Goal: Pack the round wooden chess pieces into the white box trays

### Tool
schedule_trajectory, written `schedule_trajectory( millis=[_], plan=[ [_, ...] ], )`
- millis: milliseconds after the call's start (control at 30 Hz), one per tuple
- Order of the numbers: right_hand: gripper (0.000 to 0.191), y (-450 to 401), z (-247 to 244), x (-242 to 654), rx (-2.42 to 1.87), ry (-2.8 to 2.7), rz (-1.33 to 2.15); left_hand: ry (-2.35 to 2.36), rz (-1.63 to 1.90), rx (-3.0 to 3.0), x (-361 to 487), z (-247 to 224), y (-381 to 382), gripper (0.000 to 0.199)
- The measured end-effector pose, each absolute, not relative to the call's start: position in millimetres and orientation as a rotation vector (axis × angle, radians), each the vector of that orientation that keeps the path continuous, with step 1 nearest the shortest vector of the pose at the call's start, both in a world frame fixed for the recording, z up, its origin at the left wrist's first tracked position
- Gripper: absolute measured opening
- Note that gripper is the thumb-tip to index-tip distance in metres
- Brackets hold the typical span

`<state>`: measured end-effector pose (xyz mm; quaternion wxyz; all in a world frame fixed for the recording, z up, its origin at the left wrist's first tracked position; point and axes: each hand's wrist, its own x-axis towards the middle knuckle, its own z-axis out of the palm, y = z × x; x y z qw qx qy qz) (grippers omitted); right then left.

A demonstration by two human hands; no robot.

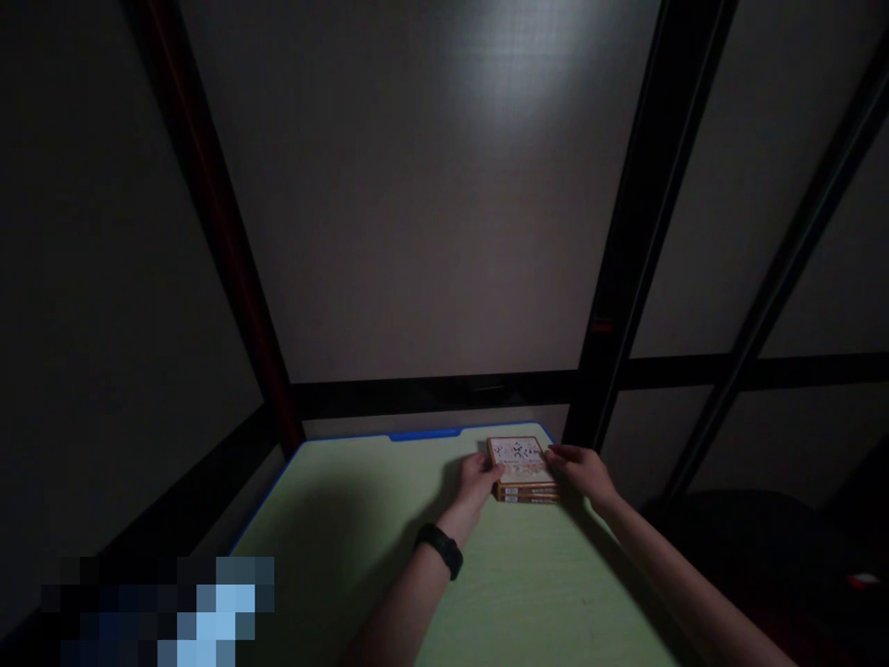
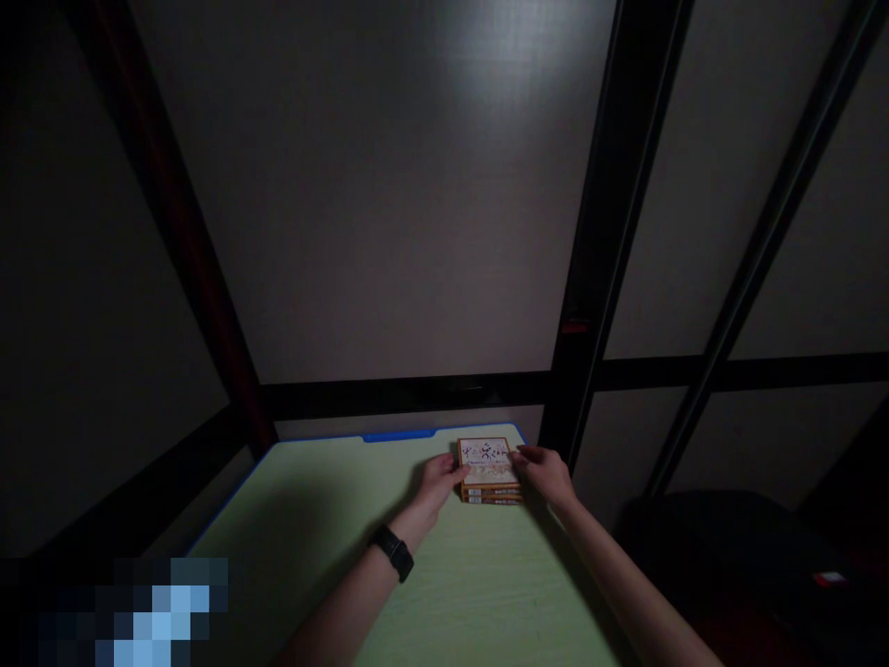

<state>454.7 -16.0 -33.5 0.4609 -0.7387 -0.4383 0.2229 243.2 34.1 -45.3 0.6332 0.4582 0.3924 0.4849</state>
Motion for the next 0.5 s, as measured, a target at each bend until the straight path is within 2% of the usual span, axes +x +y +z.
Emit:
schedule_trajectory(
  millis=[133,300,500],
  plan=[
    [0.039,-17,-45,447,-1.681,-1.079,0.646,0.920,1.095,1.110,246,-49,29,0.017],
    [0.037,-24,-51,427,-1.501,-1.099,0.784,0.989,1.040,1.270,240,-51,19,0.029],
    [0.048,-38,-48,379,-1.370,-1.172,0.837,1.070,1.020,1.384,193,-42,-5,0.045]
  ],
)
